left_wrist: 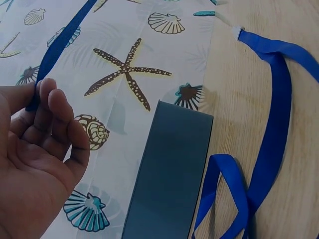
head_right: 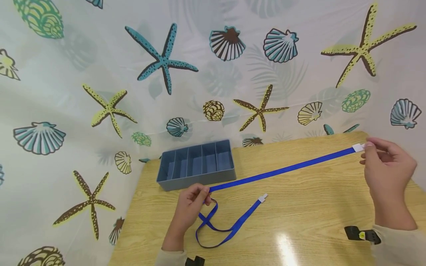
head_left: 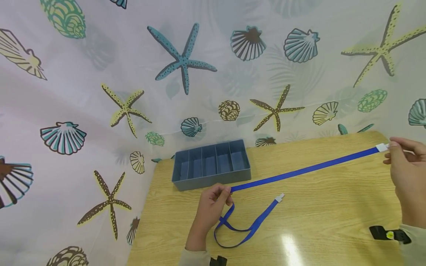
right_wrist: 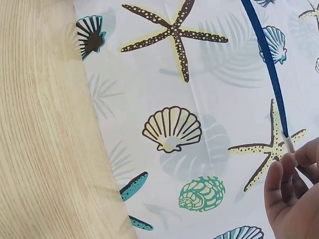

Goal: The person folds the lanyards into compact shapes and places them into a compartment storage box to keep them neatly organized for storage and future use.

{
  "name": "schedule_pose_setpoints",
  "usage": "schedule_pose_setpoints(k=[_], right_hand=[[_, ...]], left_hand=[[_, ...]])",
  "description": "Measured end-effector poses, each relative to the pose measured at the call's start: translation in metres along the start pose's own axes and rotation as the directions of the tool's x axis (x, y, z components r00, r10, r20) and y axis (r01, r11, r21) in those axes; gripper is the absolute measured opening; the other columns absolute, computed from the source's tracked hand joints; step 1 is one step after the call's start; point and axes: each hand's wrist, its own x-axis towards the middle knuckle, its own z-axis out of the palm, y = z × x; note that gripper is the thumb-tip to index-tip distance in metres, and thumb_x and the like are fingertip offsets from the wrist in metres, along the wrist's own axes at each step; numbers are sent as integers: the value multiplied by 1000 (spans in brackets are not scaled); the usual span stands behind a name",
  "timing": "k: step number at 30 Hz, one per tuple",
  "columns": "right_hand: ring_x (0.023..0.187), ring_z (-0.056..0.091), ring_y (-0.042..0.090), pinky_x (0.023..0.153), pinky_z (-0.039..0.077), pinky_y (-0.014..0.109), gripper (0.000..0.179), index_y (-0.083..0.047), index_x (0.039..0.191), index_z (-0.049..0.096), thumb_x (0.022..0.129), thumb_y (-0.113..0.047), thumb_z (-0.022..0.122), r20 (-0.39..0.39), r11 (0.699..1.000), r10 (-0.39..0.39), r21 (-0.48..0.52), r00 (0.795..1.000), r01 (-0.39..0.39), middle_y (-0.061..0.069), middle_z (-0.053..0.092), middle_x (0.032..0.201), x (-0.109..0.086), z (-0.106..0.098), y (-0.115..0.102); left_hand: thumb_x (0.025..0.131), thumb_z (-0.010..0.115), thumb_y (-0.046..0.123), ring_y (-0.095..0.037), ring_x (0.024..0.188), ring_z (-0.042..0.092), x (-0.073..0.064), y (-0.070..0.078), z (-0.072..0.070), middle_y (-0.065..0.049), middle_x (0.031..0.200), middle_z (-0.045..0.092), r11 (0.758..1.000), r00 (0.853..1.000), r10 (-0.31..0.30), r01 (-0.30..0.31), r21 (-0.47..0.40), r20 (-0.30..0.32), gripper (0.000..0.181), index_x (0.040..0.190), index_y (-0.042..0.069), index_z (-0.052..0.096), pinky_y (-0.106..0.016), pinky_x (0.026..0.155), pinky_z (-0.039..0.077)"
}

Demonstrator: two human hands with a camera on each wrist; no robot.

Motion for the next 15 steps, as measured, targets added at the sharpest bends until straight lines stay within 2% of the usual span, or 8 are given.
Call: schedule_pose_setpoints(k=[5,7,11,14,15], right_hand=[[76,55,-9,68,43,1,29,-25,133,70,111,-21,53,17,999,-12,-48,1000,13,-25,57,95,-9,2,-6],[76,56,-10,70,44,0,29,-21,134,70,110,-21,53,22,999,-28,-45,999,28,-25,58,93,-10,4,-7],[74,59,-13,71,46,0,28,-16,133,72,109,-22,58,34,997,-60,-42,998,61,-29,61,88,-12,7,-3],[75,59,-15,72,45,-1,29,-12,131,74,108,-22,61,30,993,-98,-60,995,100,-32,61,87,-17,9,-2],[75,59,-15,72,45,-1,30,-9,131,74,107,-21,63,27,990,-122,-67,992,123,-32,61,87,-19,10,-3]], left_hand=[[114,51,20,-31,77,68,2,0,0,-18,90,67,997,998,64,-63,-46,17,26,98,4,65,-39,76,64],[115,49,18,-28,76,67,2,0,1,-22,89,66,994,996,88,-87,-62,25,27,97,2,63,-37,76,64],[115,45,13,-23,76,66,3,0,4,-30,89,64,987,992,117,-112,-113,42,29,96,-4,59,-34,75,63],[115,45,12,-16,80,67,3,0,7,-32,91,64,986,992,117,-110,-127,55,28,96,-5,58,-37,76,63],[115,45,12,-18,80,67,4,0,7,-33,91,64,986,991,120,-112,-124,58,28,96,-5,58,-38,76,64]])
